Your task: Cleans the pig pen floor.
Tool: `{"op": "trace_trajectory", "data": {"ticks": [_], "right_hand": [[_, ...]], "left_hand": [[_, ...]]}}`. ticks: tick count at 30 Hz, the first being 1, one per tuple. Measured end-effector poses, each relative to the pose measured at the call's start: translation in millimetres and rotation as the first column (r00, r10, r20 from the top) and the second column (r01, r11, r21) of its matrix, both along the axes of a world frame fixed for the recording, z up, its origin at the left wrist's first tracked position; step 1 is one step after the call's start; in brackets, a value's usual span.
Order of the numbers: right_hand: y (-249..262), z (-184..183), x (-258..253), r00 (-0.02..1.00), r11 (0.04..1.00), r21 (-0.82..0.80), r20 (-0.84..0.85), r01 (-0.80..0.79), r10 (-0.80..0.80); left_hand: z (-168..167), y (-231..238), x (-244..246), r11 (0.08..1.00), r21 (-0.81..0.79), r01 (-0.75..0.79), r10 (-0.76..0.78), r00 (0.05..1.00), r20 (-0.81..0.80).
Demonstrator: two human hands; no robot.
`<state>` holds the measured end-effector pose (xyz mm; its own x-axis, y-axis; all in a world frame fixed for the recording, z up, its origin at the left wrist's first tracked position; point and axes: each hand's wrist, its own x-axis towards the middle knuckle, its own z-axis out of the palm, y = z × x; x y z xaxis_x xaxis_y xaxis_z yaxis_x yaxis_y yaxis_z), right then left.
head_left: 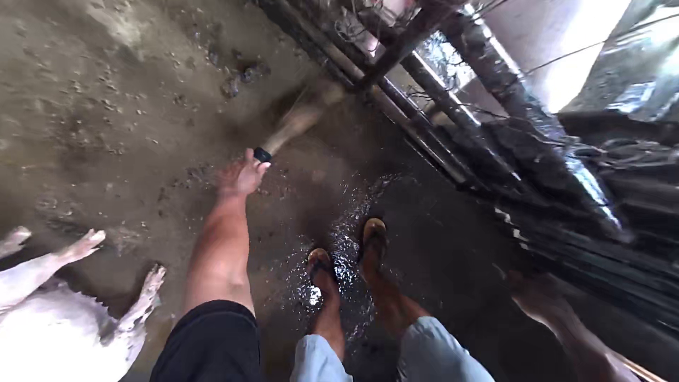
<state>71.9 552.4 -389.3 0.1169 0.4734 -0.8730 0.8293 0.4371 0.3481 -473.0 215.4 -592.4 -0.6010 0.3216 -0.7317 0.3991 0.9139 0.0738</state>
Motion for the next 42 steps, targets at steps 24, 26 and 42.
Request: {"op": "trace_trajectory", "data": {"ticks": [24,26,42], "right_hand": [[21,-41,-262,0.935,0.980,0.036,-0.295,-0.195,0.197],[20,-40,-265,0.936,0.984,0.053,-0.304,-0.168,0.176],[-36,-28,-212,0.921,0.941,0.012,-0.203,-0.337,0.333]], "left_hand": [[17,-118,125,0.712,0.012,-0.702,0.693,0.706,0.151],[18,-164,130,0.441,0.043,-0.897,0.896,0.442,0.030],[58,-182,218,0.902,-0.031,-0.432,0.416,0.845,0.336]]}}
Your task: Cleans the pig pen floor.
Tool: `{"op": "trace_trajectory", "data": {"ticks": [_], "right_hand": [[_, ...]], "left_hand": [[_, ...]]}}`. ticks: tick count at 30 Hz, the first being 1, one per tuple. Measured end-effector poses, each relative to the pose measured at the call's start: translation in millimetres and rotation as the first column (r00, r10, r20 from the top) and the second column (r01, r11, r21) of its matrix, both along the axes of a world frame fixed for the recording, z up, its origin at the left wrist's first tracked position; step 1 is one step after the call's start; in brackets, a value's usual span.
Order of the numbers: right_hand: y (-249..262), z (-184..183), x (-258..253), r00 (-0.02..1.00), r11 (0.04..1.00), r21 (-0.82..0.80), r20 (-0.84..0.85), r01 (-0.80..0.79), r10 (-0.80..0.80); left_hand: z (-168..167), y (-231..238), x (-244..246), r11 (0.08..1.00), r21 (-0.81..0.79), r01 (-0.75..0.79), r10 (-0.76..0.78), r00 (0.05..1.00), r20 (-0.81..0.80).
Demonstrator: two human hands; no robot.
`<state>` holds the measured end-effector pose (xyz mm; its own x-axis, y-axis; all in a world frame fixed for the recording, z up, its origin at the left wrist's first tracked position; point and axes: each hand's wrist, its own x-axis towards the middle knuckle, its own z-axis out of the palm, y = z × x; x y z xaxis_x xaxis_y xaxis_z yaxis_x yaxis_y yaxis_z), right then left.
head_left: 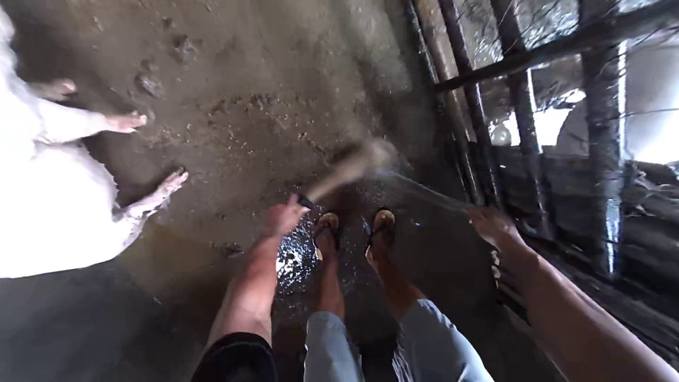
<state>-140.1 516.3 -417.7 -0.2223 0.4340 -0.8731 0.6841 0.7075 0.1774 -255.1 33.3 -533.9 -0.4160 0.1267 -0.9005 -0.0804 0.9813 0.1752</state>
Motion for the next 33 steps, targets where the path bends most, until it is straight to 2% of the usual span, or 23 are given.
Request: {"op": "trace_trajectory", "data": {"ticks": [1,3,5,8,10,11,13,15,16,17,18,20,22,23,24,26,29,31,33], "right_hand": [[-1,-1,3,1.000,1.000,-0.008,-0.016,0.004,-0.004],[0,-5,4,0.997,0.999,-0.034,-0.077,0.014,-0.016],[-2,-3,9,0.994,0.998,-0.058,-0.102,0.034,-0.040],[-15,2,15,0.995,0.995,-0.100,-0.102,0.012,-0.022],[-23,8,20,0.997,0.994,-0.112,-0.072,0.018,-0.026],[-26,10,22,0.998,0.993,-0.114,-0.044,0.027,-0.032],[-27,13,23,0.999,0.993,-0.114,-0.020,0.033,-0.036],[-23,12,16,0.999,0.992,-0.125,-0.035,0.023,-0.027],[-18,12,13,0.998,0.992,-0.127,-0.051,0.019,-0.025],[-11,11,10,0.997,0.992,-0.126,-0.070,0.021,-0.030],[-4,11,10,0.996,0.992,-0.124,-0.084,0.030,-0.040],[10,7,11,0.990,0.993,-0.111,-0.129,0.035,-0.050],[20,4,12,0.985,0.993,-0.117,-0.165,0.031,-0.050],[21,4,21,0.985,0.991,-0.127,-0.166,0.036,-0.057],[20,0,28,0.980,0.989,-0.143,-0.184,0.042,-0.069],[9,-7,40,0.977,0.982,-0.179,-0.192,0.054,-0.089],[-17,-4,57,0.992,0.971,-0.235,-0.099,0.054,-0.080],[-32,-3,56,0.999,0.964,-0.264,-0.011,0.026,-0.030],[-41,-3,49,1.000,0.960,-0.278,0.017,-0.007,0.012]], "left_hand": [[-14,-38,7,0.973,-0.034,-0.230,0.227,0.971,-0.076],[-17,-93,8,0.815,-0.093,-0.572,0.547,0.812,-0.202],[8,-116,7,0.720,-0.150,-0.677,0.614,0.723,-0.317],[69,-81,30,0.714,-0.136,-0.687,0.619,0.710,-0.335],[96,-29,65,0.793,-0.085,-0.603,0.582,0.792,-0.185],[98,-6,83,0.859,-0.054,-0.510,0.505,0.859,-0.085],[84,34,107,0.982,0.009,-0.186,0.186,0.981,0.052],[66,57,100,0.993,0.082,0.083,-0.093,0.988,0.126],[55,55,92,0.990,0.095,0.102,-0.115,0.984,0.139],[40,39,89,0.996,0.091,0.016,-0.026,0.994,0.103],[26,10,96,0.985,0.066,-0.158,0.155,0.987,0.038],[15,-56,101,0.877,-0.103,-0.470,0.462,0.882,-0.097],[29,-99,93,0.695,-0.262,-0.670,0.632,0.742,-0.224],[44,-109,97,0.613,-0.293,-0.733,0.665,0.680,-0.309],[61,-108,99,0.581,-0.288,-0.761,0.660,0.648,-0.380],[99,-83,117,0.633,-0.254,-0.731,0.637,0.679,-0.366],[136,-6,144,0.829,-0.210,-0.518,0.518,0.853,-0.064],[125,36,150,0.964,-0.117,-0.237,0.252,0.958,0.134],[97,52,147,0.998,-0.015,0.063,-0.059,0.980,0.188]]}}
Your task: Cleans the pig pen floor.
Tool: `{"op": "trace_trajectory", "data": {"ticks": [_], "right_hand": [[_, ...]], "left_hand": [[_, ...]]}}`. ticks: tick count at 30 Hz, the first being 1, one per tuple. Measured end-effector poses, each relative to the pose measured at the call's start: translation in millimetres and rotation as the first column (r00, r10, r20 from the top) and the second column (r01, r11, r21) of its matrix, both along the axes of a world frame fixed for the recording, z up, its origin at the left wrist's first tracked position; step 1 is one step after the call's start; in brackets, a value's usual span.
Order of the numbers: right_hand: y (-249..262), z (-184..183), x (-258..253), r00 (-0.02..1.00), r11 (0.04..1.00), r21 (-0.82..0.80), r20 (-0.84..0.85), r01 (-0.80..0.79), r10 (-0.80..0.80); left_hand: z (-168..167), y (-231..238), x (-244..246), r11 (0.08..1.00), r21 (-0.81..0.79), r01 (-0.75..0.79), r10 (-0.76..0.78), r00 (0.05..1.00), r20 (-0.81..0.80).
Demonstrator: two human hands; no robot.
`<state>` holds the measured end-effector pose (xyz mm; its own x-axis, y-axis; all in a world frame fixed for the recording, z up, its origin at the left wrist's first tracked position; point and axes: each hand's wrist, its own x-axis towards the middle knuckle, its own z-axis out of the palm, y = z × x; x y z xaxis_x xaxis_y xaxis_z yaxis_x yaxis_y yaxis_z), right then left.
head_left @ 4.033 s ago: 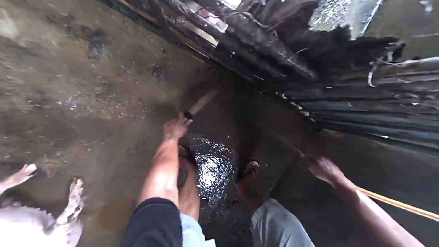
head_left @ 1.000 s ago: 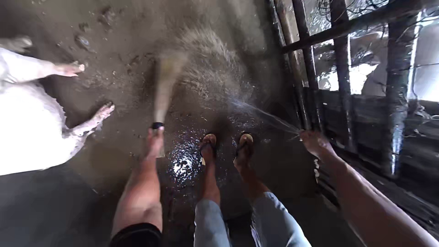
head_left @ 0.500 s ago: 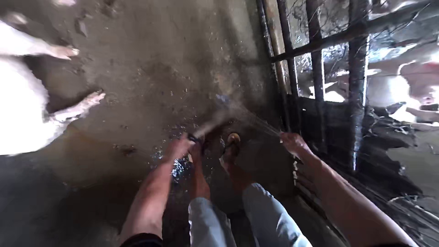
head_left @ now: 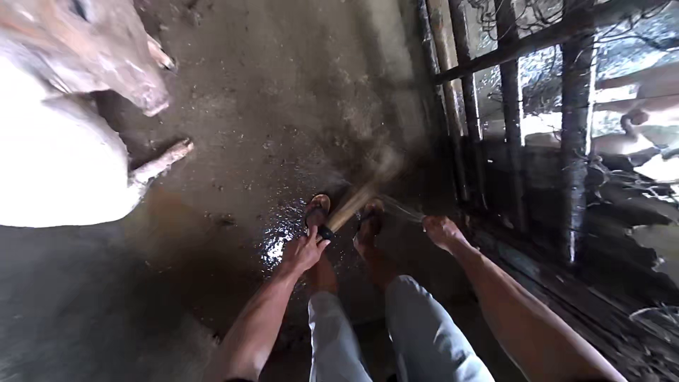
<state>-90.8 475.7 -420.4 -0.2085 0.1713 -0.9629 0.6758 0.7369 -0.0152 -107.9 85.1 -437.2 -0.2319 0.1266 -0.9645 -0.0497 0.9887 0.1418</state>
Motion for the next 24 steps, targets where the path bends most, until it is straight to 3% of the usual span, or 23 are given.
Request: {"op": "trace_trajectory", "data": {"ticks": [2,3,5,7,9,10,12,15,17,18,21,24], "right_hand": [[5,1,-8,1.000,1.000,-0.001,-0.004,-0.014,0.014],[11,1,-9,1.000,1.000,0.001,-0.006,-0.018,0.018],[26,0,-7,0.999,1.000,0.007,-0.029,-0.019,0.019],[35,-2,-7,0.998,1.000,0.003,-0.060,-0.023,0.023],[28,4,5,0.998,0.998,-0.030,-0.042,-0.050,0.049],[22,6,8,0.997,0.997,-0.048,-0.041,-0.065,0.063],[8,15,15,0.996,0.993,-0.078,-0.013,-0.090,0.089],[-5,28,32,0.994,0.991,-0.093,0.044,-0.096,0.100],[-7,24,31,0.996,0.994,-0.101,0.073,-0.048,0.055],[-6,24,32,0.993,0.996,-0.093,0.115,0.003,0.008],[8,29,42,0.974,0.993,-0.061,0.210,0.101,-0.087],[16,29,40,0.995,0.998,-0.008,0.076,0.068,-0.067]], "left_hand": [[-19,-24,-7,0.999,-0.043,0.032,-0.033,0.999,-0.010],[-25,-54,0,0.987,-0.145,-0.070,0.063,0.997,-0.047],[-29,-118,30,0.865,-0.343,-0.366,0.315,0.929,-0.196],[-9,-140,52,0.691,-0.410,-0.595,0.491,0.803,-0.338],[34,-122,75,0.590,-0.372,-0.717,0.574,0.696,-0.430],[52,-102,83,0.587,-0.345,-0.732,0.596,0.680,-0.427],[73,-58,91,0.707,-0.297,-0.641,0.574,0.767,-0.287],[58,-5,81,0.963,-0.133,-0.236,0.237,0.971,-0.011],[31,-5,52,1.000,-0.021,0.007,-0.007,1.000,0.005],[23,-20,38,0.999,-0.030,0.041,-0.041,0.999,0.003],[7,-113,63,0.918,-0.317,-0.239,0.206,0.969,-0.135],[31,-153,95,0.764,-0.429,-0.481,0.389,0.875,-0.287]]}}
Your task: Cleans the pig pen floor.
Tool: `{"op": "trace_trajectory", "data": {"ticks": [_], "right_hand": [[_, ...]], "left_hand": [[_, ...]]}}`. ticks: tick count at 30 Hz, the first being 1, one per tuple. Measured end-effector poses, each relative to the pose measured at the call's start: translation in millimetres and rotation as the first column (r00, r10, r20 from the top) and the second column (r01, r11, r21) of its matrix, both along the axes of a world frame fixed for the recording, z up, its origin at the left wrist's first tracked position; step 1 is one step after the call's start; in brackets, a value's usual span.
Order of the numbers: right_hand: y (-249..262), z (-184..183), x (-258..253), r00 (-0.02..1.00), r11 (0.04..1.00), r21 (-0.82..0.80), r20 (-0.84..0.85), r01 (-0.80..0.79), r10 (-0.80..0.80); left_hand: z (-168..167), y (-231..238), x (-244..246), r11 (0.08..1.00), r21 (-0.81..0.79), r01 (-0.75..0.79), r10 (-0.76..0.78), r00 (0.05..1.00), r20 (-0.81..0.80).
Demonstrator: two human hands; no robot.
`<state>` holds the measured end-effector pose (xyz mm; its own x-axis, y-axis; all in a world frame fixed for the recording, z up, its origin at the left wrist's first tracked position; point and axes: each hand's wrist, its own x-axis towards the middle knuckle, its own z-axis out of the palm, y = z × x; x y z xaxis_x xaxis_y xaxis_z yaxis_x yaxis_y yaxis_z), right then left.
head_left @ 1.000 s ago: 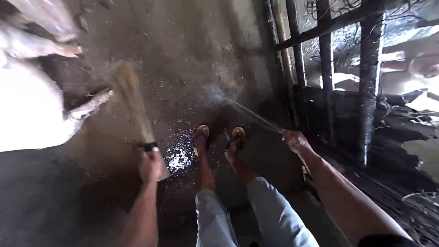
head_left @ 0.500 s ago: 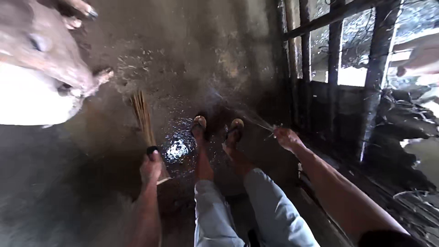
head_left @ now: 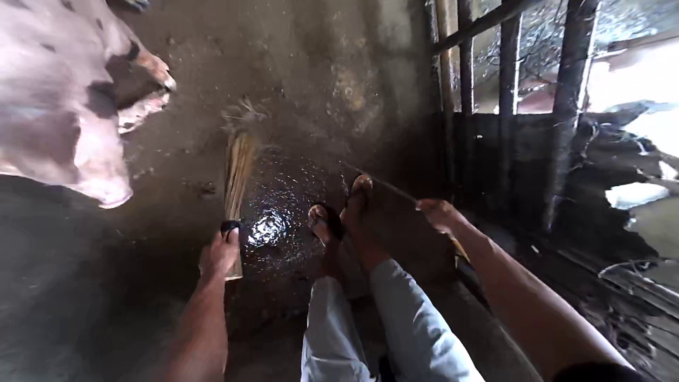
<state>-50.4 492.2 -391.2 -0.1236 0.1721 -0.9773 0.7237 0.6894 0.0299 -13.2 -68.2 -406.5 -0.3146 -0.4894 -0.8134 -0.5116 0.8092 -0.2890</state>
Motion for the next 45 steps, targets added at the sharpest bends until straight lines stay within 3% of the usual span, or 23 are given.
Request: {"op": "trace_trajectory", "data": {"ticks": [2,4,7,9,11,13,16,18,21,24,26,29,30,32,34,35,38,40,43,45], "right_hand": [[-10,-4,2,0.996,0.998,0.058,-0.088,0.017,-0.012],[-28,-8,-7,0.989,0.997,0.069,-0.142,0.046,-0.036],[-51,-10,-26,0.985,0.998,0.037,-0.167,0.045,-0.039],[-56,-16,-41,0.980,0.997,0.036,-0.188,0.072,-0.064],[-49,-24,-51,0.978,0.994,0.052,-0.193,0.095,-0.084],[-34,-29,-55,0.981,0.992,0.065,-0.167,0.109,-0.097],[-15,-30,-48,0.980,0.985,0.054,-0.126,0.162,-0.154],[-12,-24,-52,0.964,0.967,0.066,-0.124,0.245,-0.236],[-4,5,-56,0.921,0.915,0.126,-0.123,0.384,-0.370],[10,27,-72,0.902,0.882,0.195,-0.130,0.429,-0.411],[20,33,-88,0.907,0.880,0.222,-0.125,0.420,-0.401],[34,34,-109,0.923,0.896,0.224,-0.119,0.385,-0.367],[40,31,-117,0.928,0.901,0.222,-0.122,0.372,-0.353],[51,25,-131,0.932,0.898,0.249,-0.124,0.363,-0.342],[59,17,-137,0.920,0.873,0.290,-0.150,0.391,-0.362],[63,13,-143,0.917,0.863,0.312,-0.158,0.398,-0.366],[57,1,-161,0.921,0.848,0.359,-0.163,0.391,-0.355],[49,-8,-185,0.910,0.829,0.376,-0.181,0.415,-0.373],[32,-20,-237,0.873,0.786,0.382,-0.259,0.485,-0.413],[20,-22,-281,0.849,0.756,0.390,-0.286,0.527,-0.444]], "left_hand": [[33,19,11,0.997,0.041,-0.072,0.075,0.995,-0.066],[43,57,2,0.988,0.156,-0.007,0.015,0.999,-0.046],[20,118,-54,0.899,0.370,0.235,-0.267,0.963,0.037],[-10,123,-101,0.840,0.416,0.348,-0.384,0.923,0.003],[-44,87,-110,0.915,0.309,0.258,-0.247,0.966,-0.072],[-48,47,-102,0.990,0.137,0.017,-0.005,0.996,-0.087],[9,29,-96,0.974,-0.015,-0.224,0.218,0.959,-0.182],[57,39,-97,0.961,0.024,-0.276,0.271,0.922,-0.277],[109,64,-115,0.962,0.166,-0.217,0.255,0.930,-0.264],[120,111,-181,0.976,0.215,0.024,0.027,0.972,-0.232],[100,149,-233,0.930,0.317,0.184,-0.114,0.967,-0.227],[58,217,-324,0.799,0.467,0.378,-0.379,0.920,-0.097],[41,238,-355,0.710,0.499,0.496,-0.522,0.847,-0.099],[5,273,-417,0.468,0.502,0.728,-0.773,0.612,-0.167],[-36,299,-483,0.280,0.501,0.819,-0.879,0.429,-0.210],[-60,306,-516,0.234,0.499,0.835,-0.893,0.387,-0.229],[-133,300,-607,0.247,0.434,0.866,-0.856,0.405,-0.321],[-162,293,-659,0.343,0.404,0.848,-0.810,0.485,-0.329],[-195,268,-692,0.480,0.347,0.806,-0.728,0.586,-0.355],[-209,241,-689,0.625,0.355,0.696,-0.603,0.719,-0.347]]}}
